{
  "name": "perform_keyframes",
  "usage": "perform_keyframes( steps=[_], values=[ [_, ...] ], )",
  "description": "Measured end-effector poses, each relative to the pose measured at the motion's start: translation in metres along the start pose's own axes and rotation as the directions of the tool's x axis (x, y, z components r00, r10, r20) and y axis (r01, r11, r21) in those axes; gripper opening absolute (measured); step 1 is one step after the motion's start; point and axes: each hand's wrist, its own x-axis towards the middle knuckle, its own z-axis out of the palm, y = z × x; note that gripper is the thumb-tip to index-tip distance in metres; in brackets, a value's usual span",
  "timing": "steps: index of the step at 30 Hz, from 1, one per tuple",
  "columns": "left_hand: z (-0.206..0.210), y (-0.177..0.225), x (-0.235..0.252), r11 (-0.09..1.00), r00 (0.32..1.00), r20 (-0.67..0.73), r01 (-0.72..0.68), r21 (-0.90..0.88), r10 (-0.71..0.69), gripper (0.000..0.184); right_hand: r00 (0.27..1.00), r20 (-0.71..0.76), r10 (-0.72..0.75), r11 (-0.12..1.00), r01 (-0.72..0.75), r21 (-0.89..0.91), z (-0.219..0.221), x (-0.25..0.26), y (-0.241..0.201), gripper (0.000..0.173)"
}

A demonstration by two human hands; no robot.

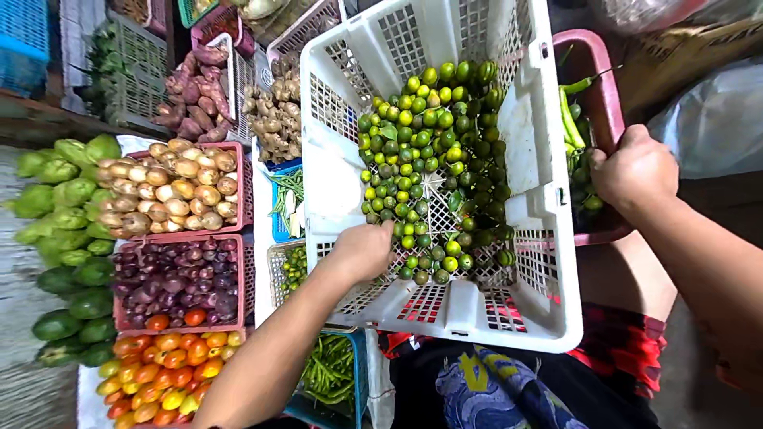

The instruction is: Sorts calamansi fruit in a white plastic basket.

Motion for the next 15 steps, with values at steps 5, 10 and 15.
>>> perform_keyframes(
  steps=[5, 10, 15],
  values=[
    [-0.029, -0.011, 0.010, 0.986, 0.994, -0.097, 0.027, -0.162, -0.043, 0.034, 1.000, 0.003, -0.001, 1.000, 0.001, -0.021, 0.000, 0.002, 0.000, 0.048],
    [-0.044, -0.016, 0.060, 0.977, 0.963, -0.263, -0.111, -0.183, 0.061, 0.053, 1.000, -0.003, 0.006, 0.999, -0.007, -0.031, 0.000, 0.002, -0.002, 0.048],
    [-0.069, -0.025, 0.054, 0.964, 0.901, -0.426, -0.182, -0.195, 0.084, 0.028, 1.000, 0.000, 0.009, 1.000, -0.009, -0.027, -0.001, 0.003, -0.002, 0.048]
  ],
)
